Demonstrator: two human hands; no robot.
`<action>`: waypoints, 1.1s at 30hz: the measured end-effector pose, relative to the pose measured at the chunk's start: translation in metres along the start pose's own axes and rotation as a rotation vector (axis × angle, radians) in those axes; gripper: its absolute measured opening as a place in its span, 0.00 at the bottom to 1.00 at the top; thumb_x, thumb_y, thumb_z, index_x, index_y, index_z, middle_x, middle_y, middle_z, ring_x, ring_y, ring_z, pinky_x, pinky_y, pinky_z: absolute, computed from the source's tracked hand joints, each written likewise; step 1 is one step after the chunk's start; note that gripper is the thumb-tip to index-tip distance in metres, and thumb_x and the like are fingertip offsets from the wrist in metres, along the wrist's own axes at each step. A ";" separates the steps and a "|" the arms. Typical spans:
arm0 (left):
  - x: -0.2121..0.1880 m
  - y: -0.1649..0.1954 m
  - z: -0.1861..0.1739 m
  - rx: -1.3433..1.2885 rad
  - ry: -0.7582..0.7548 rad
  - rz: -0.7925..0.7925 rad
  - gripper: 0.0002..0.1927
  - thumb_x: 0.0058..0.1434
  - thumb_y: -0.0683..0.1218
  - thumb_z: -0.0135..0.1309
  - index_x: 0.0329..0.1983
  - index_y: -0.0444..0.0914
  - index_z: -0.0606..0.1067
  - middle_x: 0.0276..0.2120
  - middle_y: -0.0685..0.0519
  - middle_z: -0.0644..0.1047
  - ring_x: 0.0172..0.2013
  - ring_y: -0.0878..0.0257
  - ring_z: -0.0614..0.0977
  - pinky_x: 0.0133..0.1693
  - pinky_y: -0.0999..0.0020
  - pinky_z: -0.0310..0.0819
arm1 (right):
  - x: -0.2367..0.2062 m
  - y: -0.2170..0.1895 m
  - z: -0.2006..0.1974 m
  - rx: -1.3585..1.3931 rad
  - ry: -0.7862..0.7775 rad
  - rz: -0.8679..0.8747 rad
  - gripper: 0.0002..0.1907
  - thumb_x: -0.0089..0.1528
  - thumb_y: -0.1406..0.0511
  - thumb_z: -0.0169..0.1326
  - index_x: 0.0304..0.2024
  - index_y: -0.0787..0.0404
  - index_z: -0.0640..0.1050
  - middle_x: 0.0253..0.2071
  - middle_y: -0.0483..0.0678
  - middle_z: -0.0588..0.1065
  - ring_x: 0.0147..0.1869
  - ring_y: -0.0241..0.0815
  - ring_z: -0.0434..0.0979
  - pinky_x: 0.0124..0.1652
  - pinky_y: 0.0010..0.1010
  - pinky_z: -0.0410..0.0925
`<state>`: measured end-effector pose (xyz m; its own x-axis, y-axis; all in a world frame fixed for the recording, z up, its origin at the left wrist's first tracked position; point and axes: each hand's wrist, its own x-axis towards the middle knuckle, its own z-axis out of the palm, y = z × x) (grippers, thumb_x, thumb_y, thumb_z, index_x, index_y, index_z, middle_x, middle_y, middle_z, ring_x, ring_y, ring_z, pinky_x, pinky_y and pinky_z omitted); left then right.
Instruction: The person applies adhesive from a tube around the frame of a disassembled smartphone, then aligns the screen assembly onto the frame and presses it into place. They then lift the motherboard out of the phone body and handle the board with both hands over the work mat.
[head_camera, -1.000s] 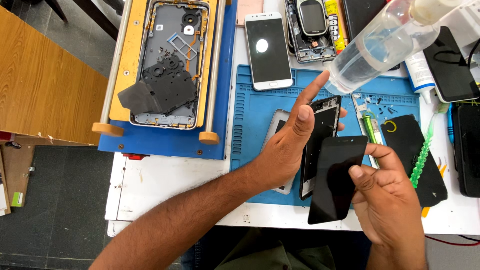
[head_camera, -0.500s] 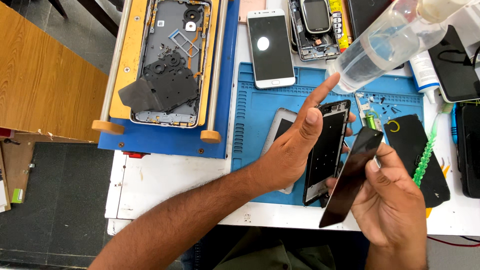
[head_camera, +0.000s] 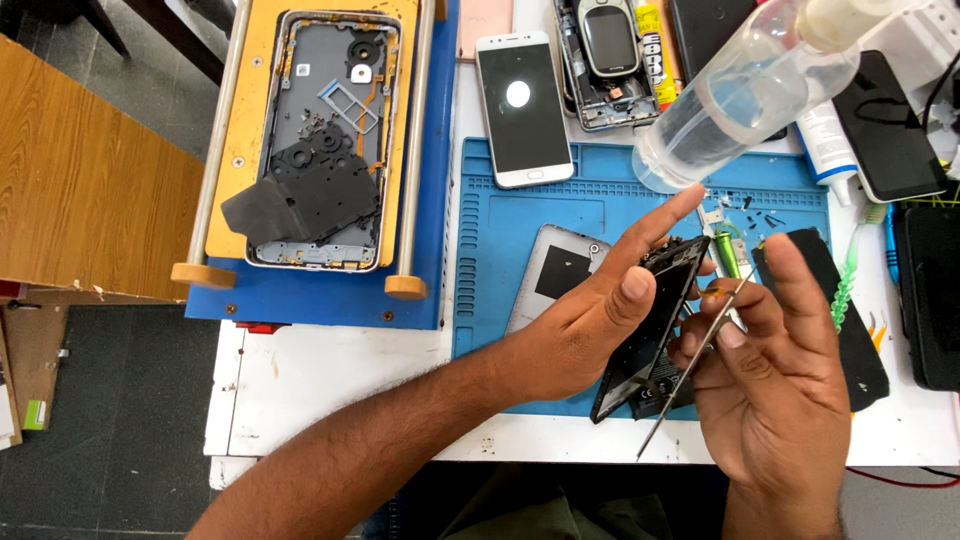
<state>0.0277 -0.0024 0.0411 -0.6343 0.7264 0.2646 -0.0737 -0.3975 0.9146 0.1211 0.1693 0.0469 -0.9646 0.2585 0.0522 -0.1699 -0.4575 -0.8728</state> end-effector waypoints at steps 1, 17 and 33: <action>0.001 0.001 0.001 0.071 0.001 0.044 0.45 0.72 0.75 0.22 0.80 0.42 0.39 0.70 0.40 0.61 0.75 0.55 0.58 0.77 0.53 0.45 | 0.001 -0.001 0.000 -0.036 0.028 0.007 0.33 0.71 0.77 0.43 0.79 0.64 0.59 0.57 0.55 0.73 0.54 0.43 0.75 0.49 0.36 0.72; 0.015 0.001 0.012 -0.012 0.007 -0.098 0.52 0.68 0.78 0.29 0.84 0.43 0.37 0.69 0.39 0.63 0.73 0.50 0.64 0.75 0.48 0.54 | 0.006 -0.015 -0.009 -0.047 0.019 0.054 0.29 0.69 0.79 0.42 0.74 0.69 0.63 0.62 0.55 0.69 0.60 0.44 0.74 0.56 0.36 0.71; 0.014 -0.005 0.015 -0.193 -0.024 -0.039 0.52 0.72 0.70 0.45 0.85 0.43 0.34 0.68 0.44 0.62 0.72 0.53 0.66 0.75 0.52 0.58 | 0.006 -0.024 -0.009 0.020 -0.104 0.029 0.38 0.66 0.70 0.56 0.78 0.71 0.59 0.68 0.58 0.68 0.62 0.45 0.71 0.56 0.34 0.68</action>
<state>0.0308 0.0187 0.0449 -0.6101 0.7552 0.2397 -0.2449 -0.4675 0.8494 0.1212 0.1891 0.0639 -0.9848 0.1556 0.0777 -0.1442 -0.4811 -0.8648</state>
